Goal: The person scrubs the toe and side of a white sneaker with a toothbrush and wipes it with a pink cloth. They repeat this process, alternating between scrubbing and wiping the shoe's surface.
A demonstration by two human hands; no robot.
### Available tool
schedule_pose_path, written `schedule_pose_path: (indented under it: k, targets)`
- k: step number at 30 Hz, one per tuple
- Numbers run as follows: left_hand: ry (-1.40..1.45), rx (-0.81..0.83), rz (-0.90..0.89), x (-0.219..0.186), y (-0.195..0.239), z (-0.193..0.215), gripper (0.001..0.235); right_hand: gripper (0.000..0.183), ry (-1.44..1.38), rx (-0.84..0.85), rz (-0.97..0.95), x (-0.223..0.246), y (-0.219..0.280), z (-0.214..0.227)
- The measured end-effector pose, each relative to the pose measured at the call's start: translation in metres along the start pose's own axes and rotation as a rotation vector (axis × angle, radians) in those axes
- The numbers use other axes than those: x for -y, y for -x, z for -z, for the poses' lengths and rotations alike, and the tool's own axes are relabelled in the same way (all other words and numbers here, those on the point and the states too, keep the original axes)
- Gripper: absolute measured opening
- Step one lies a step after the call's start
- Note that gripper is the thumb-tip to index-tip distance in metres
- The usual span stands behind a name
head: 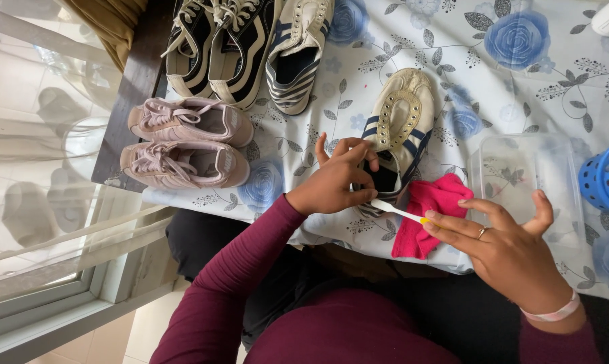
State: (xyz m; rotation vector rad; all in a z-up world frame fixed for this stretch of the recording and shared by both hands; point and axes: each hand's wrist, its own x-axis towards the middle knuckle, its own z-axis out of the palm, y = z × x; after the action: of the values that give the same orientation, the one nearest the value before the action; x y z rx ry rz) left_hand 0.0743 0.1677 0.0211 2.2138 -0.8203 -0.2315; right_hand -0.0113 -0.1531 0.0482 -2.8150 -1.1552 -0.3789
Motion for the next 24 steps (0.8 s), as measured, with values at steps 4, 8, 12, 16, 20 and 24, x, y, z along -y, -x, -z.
schedule_pose_path:
  k: [4, 8, 12, 16, 20, 24]
  targets:
    - [-0.010, 0.002, -0.030, 0.003, 0.000, 0.000, 0.020, 0.058, 0.035, 0.006, -0.017, -0.002, 0.004, 0.001]
    - [-0.035, 0.057, -0.132, 0.017, 0.004, 0.004, 0.027, 0.065, 0.036, 0.030, -0.049, 0.002, 0.012, 0.005]
    - [-0.152, 0.115, -0.217, 0.026, 0.007, 0.015, 0.016, 0.070, 0.014, 0.051, -0.026, 0.014, 0.020, 0.007]
    - [-0.220, 0.025, -0.280, 0.024, 0.002, 0.014, 0.011, 0.061, 0.018, 0.035, -0.072, 0.021, 0.020, 0.005]
    - [-0.190, -0.007, -0.251, 0.021, -0.004, 0.006, 0.020, 0.058, 0.027, 0.021, -0.070, 0.027, 0.022, 0.000]
    - [-0.156, 0.016, -0.225, 0.012, -0.017, 0.001, 0.026, 0.058, 0.042, 0.057, -0.102, 0.026, 0.034, -0.007]
